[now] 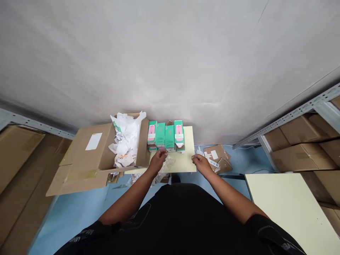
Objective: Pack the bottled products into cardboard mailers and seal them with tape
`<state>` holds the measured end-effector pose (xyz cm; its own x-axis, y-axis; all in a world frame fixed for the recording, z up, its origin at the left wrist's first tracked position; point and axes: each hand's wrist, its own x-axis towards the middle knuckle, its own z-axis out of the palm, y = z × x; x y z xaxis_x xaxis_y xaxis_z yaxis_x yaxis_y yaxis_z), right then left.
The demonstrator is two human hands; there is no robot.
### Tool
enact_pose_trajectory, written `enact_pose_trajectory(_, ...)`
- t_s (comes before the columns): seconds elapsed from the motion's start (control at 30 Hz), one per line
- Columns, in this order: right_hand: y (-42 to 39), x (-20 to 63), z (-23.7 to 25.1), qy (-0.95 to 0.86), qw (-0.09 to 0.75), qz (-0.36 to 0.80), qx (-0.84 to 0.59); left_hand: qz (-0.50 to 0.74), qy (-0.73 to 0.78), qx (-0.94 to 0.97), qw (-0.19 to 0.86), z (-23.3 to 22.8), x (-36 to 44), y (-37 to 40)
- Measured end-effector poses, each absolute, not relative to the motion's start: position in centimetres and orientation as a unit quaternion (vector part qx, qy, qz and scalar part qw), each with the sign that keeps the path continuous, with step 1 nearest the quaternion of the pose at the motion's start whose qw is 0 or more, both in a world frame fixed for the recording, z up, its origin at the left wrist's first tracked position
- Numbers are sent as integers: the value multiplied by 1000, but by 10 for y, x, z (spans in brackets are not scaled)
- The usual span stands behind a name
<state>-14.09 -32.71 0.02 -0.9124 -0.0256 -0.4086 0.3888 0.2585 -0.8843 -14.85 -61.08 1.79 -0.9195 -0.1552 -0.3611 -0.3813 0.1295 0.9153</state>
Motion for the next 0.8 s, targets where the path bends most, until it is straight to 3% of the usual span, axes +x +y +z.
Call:
enact_pose_trajectory(0.3, -367, -216, -19, 797, 187, -545, 179, 577, 795, -101, 156, 31, -226, -606)
enact_pose_trajectory(0.57, -391, -285, -50, 760, 233, -585, 161, 541, 792, -123, 255, 38, -267, -581)
enact_pose_trajectory(0.8, -400, -294, -52, 744, 255, -599, 148, 548, 783, -126, 265, 28, -272, -571)
